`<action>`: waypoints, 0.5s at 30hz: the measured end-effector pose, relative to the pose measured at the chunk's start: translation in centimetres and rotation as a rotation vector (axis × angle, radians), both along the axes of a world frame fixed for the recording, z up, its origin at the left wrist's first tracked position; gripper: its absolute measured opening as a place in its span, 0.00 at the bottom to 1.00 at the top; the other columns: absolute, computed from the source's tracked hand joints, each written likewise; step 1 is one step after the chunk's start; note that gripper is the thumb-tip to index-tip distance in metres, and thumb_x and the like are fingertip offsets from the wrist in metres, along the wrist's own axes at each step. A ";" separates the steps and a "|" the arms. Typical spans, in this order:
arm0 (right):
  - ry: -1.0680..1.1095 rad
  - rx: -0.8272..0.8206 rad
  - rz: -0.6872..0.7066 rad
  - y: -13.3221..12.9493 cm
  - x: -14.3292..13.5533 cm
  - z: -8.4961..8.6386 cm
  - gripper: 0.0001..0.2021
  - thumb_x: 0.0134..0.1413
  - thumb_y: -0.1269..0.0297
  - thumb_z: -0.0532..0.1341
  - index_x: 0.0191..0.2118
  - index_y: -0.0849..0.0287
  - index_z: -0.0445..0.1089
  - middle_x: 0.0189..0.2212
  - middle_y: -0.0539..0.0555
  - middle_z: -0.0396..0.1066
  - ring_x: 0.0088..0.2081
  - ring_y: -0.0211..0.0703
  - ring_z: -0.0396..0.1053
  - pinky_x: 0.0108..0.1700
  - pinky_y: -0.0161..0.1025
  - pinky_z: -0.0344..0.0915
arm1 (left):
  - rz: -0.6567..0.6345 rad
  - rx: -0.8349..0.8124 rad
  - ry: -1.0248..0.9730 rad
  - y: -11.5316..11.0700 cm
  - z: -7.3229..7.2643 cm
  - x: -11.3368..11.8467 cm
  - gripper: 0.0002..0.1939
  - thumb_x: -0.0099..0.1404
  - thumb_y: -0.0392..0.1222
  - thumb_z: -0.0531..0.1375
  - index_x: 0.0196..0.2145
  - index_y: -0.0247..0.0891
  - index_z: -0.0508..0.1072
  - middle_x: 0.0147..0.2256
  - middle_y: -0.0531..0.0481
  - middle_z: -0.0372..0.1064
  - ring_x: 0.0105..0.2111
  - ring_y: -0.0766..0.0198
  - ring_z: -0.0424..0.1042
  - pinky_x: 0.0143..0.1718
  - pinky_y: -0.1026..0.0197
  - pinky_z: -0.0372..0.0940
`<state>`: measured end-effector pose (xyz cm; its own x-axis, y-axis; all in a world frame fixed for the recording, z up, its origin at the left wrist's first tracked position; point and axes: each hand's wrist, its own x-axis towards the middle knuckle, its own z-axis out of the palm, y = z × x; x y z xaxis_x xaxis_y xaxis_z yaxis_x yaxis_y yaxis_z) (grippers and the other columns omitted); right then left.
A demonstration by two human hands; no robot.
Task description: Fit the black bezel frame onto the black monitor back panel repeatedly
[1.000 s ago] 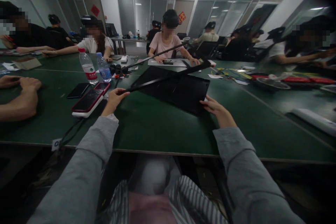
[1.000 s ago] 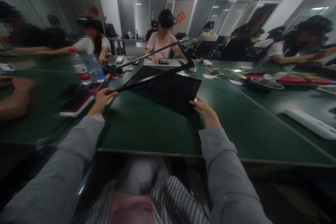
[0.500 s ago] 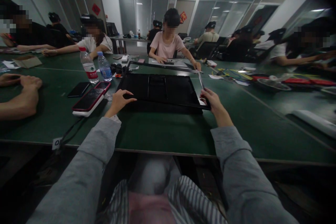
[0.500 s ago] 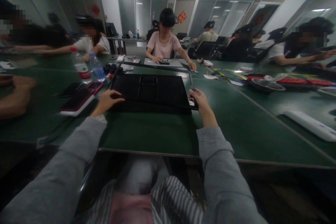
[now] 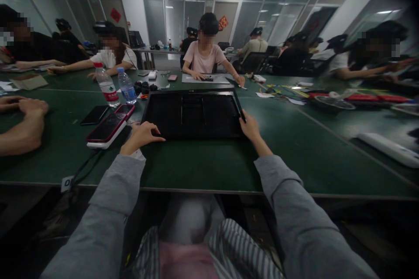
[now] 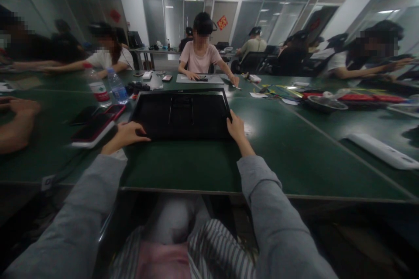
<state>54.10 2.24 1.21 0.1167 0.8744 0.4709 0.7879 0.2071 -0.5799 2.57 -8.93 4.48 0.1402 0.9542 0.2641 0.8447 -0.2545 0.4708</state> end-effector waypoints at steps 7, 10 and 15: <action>-0.036 -0.036 0.000 0.5 0.2 -0.6 0.31 0.61 0.64 0.57 0.68 0.67 0.70 0.63 0.67 0.74 0.64 0.64 0.71 0.69 0.64 0.64 | 0.132 0.138 -0.052 0.3 0.6 0.3 0.18 0.64 0.62 0.69 0.40 0.46 0.83 0.54 0.40 0.77 0.62 0.37 0.65 0.65 0.33 0.53; 0.000 -0.025 0.016 0.9 0.6 -1.1 0.30 0.60 0.63 0.59 0.67 0.64 0.70 0.62 0.66 0.75 0.64 0.63 0.72 0.69 0.63 0.65 | 0.404 0.272 -0.080 1.3 -0.1 -0.6 0.24 0.67 0.57 0.65 0.56 0.42 0.79 0.63 0.34 0.70 0.66 0.36 0.62 0.65 0.37 0.58; 0.078 -0.016 0.122 2.0 1.8 -2.3 0.33 0.59 0.58 0.62 0.68 0.63 0.68 0.58 0.67 0.76 0.59 0.64 0.76 0.65 0.64 0.69 | 0.477 0.037 -0.124 3.8 -1.9 -2.5 0.28 0.71 0.53 0.60 0.61 0.33 0.75 0.55 0.30 0.76 0.56 0.39 0.74 0.60 0.43 0.66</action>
